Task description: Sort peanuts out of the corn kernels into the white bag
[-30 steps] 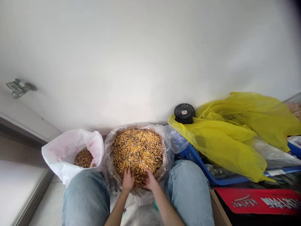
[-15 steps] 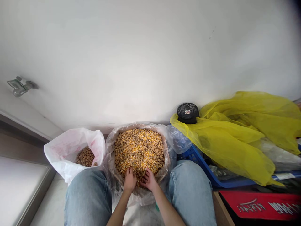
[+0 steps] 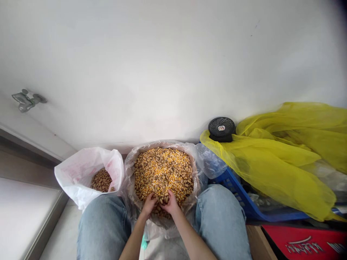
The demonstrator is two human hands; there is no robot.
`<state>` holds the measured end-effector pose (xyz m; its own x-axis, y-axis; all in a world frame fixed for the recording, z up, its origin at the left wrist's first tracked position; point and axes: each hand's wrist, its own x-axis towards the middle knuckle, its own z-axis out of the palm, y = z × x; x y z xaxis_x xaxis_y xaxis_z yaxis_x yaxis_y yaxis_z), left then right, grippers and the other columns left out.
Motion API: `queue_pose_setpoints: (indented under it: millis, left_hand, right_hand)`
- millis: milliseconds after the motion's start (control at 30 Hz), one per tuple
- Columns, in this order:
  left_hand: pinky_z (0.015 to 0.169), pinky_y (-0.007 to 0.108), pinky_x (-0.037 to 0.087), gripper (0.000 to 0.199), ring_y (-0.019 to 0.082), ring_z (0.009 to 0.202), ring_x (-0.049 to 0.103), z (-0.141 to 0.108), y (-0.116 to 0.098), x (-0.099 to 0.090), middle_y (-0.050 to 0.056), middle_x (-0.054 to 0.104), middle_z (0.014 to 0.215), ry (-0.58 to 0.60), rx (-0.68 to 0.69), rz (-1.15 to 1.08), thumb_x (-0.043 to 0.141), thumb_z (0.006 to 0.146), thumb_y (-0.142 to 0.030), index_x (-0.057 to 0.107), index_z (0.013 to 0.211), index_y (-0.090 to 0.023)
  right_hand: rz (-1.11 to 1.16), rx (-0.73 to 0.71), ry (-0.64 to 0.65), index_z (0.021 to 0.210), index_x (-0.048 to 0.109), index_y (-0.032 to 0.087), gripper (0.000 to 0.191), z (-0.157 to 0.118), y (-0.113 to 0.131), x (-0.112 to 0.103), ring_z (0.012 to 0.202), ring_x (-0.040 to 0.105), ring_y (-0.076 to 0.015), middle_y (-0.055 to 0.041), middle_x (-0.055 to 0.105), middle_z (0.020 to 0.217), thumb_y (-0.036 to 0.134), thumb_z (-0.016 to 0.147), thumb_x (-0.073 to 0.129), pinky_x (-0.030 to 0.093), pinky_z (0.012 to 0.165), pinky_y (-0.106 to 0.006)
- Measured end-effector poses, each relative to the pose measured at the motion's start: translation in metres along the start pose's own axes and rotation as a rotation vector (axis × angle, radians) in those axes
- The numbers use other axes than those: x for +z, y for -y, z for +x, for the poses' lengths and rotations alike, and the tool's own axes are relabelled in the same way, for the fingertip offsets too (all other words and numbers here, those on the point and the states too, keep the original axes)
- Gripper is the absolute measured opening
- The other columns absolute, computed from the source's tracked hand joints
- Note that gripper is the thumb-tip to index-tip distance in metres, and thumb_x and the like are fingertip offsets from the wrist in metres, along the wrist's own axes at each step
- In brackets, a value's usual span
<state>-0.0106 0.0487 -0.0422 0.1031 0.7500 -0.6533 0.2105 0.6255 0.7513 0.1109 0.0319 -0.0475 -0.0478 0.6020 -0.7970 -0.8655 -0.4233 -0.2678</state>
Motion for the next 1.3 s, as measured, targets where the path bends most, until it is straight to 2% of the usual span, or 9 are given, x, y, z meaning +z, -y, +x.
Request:
queue_pose_setpoints:
  millis: [100,300,500,600,700,900,1000,1133,1300]
  left_hand:
    - [0.082,0.032,0.041,0.03,0.018,0.096,0.053,-0.003,-0.003,-0.003,0.005,0.059,0.098,0.086,-0.089,-0.267,0.054,0.067,-0.02,0.052,0.097,-0.019]
    - [0.083,0.026,0.042,0.02,0.01,0.081,0.058,-0.009,-0.015,0.007,0.001,0.061,0.088,0.184,-0.069,-0.749,0.053,0.069,-0.009,0.054,0.086,-0.02]
    - [0.085,0.029,0.043,0.022,0.012,0.09,0.057,-0.011,-0.028,0.014,0.005,0.061,0.095,0.243,-0.083,-0.852,0.048,0.072,-0.009,0.051,0.092,-0.018]
    - [0.084,0.033,0.043,0.025,0.017,0.107,0.05,-0.012,-0.025,0.015,0.007,0.051,0.12,0.153,-0.161,-0.653,0.045,0.076,-0.022,0.05,0.1,-0.021]
    - [0.083,0.036,0.043,0.031,0.021,0.107,0.05,-0.012,-0.017,0.014,0.009,0.047,0.125,0.029,-0.134,-0.318,0.043,0.077,-0.029,0.048,0.106,-0.021]
    - [0.094,0.031,0.033,0.036,0.02,0.111,0.046,-0.009,-0.021,0.005,0.015,0.052,0.114,-0.278,0.341,0.405,0.042,0.074,-0.021,0.048,0.107,-0.01]
    - [0.092,0.029,0.034,0.039,0.019,0.111,0.045,-0.008,-0.039,0.004,0.013,0.047,0.12,-0.267,0.452,0.745,0.041,0.075,-0.021,0.043,0.114,-0.013]
    - [0.08,0.028,0.041,0.039,0.018,0.1,0.053,-0.002,-0.063,0.009,0.011,0.044,0.123,-0.198,0.392,1.104,0.04,0.078,-0.022,0.038,0.117,-0.019]
    - [0.085,0.035,0.039,0.028,0.023,0.099,0.053,0.008,-0.071,0.009,0.012,0.051,0.114,-0.111,0.38,1.06,0.045,0.073,-0.016,0.048,0.1,-0.021]
  right_hand:
    - [0.086,0.045,0.026,0.075,0.054,0.022,0.021,-0.004,0.006,0.012,0.07,0.058,-0.0181,-0.0028,0.062,0.069,0.041,0.069,0.048,0.044,0.059,-0.03]
    - [0.253,-0.094,0.03,0.076,0.053,0.025,0.017,-0.018,0.028,0.032,0.073,0.058,-0.0138,0.0019,0.063,0.074,0.039,0.075,0.043,0.045,0.068,-0.03]
    - [0.208,-0.205,-0.044,0.085,0.054,0.03,0.02,-0.024,0.042,0.024,0.082,0.057,-0.0124,0.0022,0.062,0.086,0.042,0.072,0.046,0.045,0.075,-0.031]
    - [0.212,-0.238,-0.097,0.083,0.055,0.029,0.017,-0.024,0.036,0.007,0.085,0.058,-0.0128,0.0012,0.062,0.09,0.037,0.07,0.048,0.045,0.076,-0.031]
    - [0.222,-0.239,-0.129,0.077,0.057,0.025,0.012,-0.027,0.022,-0.01,0.088,0.059,-0.0144,-0.0009,0.063,0.088,0.03,0.067,0.051,0.045,0.076,-0.03]
    - [0.152,-0.225,-0.007,0.083,0.062,0.023,0.026,-0.048,-0.024,-0.027,0.095,0.057,-0.018,-0.0029,0.065,0.093,0.034,0.059,0.061,0.042,0.082,-0.032]
    - [0.11,-0.198,0.092,0.091,0.062,0.023,0.04,-0.062,-0.043,-0.028,0.097,0.057,-0.0191,-0.0045,0.065,0.097,0.04,0.055,0.066,0.039,0.085,-0.033]
    - [0.125,-0.178,0.149,0.09,0.062,0.023,0.047,-0.076,-0.05,-0.031,0.099,0.056,-0.0194,-0.0043,0.065,0.098,0.044,0.049,0.069,0.039,0.086,-0.031]
    - [0.181,-0.127,0.13,0.084,0.063,0.024,0.044,-0.081,-0.054,-0.041,0.096,0.057,-0.0193,-0.0033,0.067,0.093,0.041,0.044,0.072,0.043,0.08,-0.028]
